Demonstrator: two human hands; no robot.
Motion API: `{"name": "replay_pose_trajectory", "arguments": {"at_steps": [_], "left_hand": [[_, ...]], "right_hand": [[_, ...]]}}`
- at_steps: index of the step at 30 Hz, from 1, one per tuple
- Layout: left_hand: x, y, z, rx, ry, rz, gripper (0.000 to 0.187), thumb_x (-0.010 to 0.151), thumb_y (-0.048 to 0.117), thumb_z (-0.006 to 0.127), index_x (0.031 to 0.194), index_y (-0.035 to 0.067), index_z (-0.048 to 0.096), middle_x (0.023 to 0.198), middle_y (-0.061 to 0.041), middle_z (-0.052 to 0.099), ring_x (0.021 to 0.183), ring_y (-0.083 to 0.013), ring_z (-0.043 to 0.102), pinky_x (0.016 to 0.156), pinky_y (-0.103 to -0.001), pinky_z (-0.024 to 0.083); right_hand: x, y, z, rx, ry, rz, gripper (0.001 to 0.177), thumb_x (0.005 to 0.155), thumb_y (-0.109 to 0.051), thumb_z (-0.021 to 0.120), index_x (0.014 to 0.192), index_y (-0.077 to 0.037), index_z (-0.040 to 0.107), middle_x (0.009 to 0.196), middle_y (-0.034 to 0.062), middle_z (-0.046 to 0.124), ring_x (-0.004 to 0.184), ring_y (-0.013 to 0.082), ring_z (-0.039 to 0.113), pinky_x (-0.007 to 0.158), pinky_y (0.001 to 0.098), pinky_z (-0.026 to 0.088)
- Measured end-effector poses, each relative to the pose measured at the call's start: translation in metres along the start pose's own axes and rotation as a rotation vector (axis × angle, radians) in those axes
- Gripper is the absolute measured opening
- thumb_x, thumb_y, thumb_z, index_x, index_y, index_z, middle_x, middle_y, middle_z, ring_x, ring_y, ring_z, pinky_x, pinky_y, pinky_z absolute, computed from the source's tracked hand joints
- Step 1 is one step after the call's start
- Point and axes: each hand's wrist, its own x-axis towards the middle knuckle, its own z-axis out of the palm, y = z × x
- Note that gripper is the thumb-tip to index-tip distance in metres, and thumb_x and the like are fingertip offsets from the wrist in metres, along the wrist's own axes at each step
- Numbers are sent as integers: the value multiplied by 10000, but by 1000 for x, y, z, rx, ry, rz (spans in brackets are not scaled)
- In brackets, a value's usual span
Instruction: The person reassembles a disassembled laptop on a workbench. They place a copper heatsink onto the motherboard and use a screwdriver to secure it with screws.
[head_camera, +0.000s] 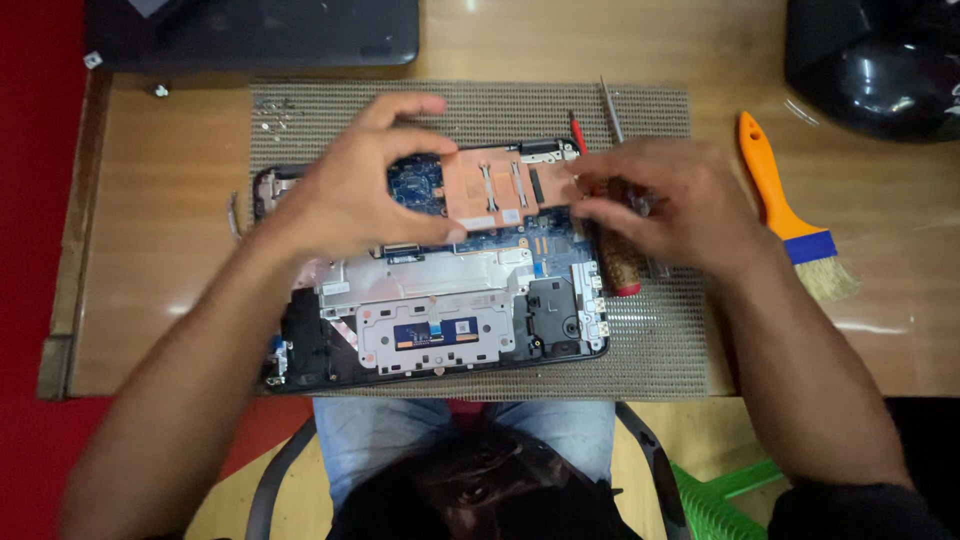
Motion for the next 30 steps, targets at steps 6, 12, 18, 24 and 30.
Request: {"name": "replay_pose_trajectory", "arguments": {"at_steps": [6,12,18,24,30], "left_hand": [[10,5,-21,-78,-63,-81,674,632,388,862,1248,159,710,1616,36,424,1463,-206,437,1151,-511,298],[9,1,-15,-118,-54,-82,678,628,373,852,1252,149,709,1602,40,446,1452,-189,446,1147,-501,306],[8,4,-16,-113,-41,-81,622,633,358,865,1214,180,730,1587,57,470,1450,-166,456,1149,-464,301],[8,3,-14,-232,-44,-110,557,643,326,848,1174,195,743,1587,75,494,1426,-134,495,1053,-384,419],[5,11,-16,-252,-56,-143,578,628,317,848,1182,188,743,1596,82,488,1409,-141,515,1058,-383,429]], "right_hand": [[0,-3,-5,93,187,26,228,1009,-71,782,1188,59,726,1022,161,777,808,219,724,758,326,586],[0,-2,-6,13,228,58,203,1092,30,641,1273,112,683,1072,209,753,921,295,706,821,381,563],[8,-7,-9,16,100,0,199,1069,-106,630,1197,45,656,1165,197,735,1017,325,699,919,447,519],[9,-11,-10,138,69,19,239,1102,-120,492,1142,68,635,1145,204,716,1032,336,687,927,441,520],[10,-11,-8,108,98,-28,134,1069,-81,594,1096,42,642,1084,183,734,976,313,716,904,430,560]]}}
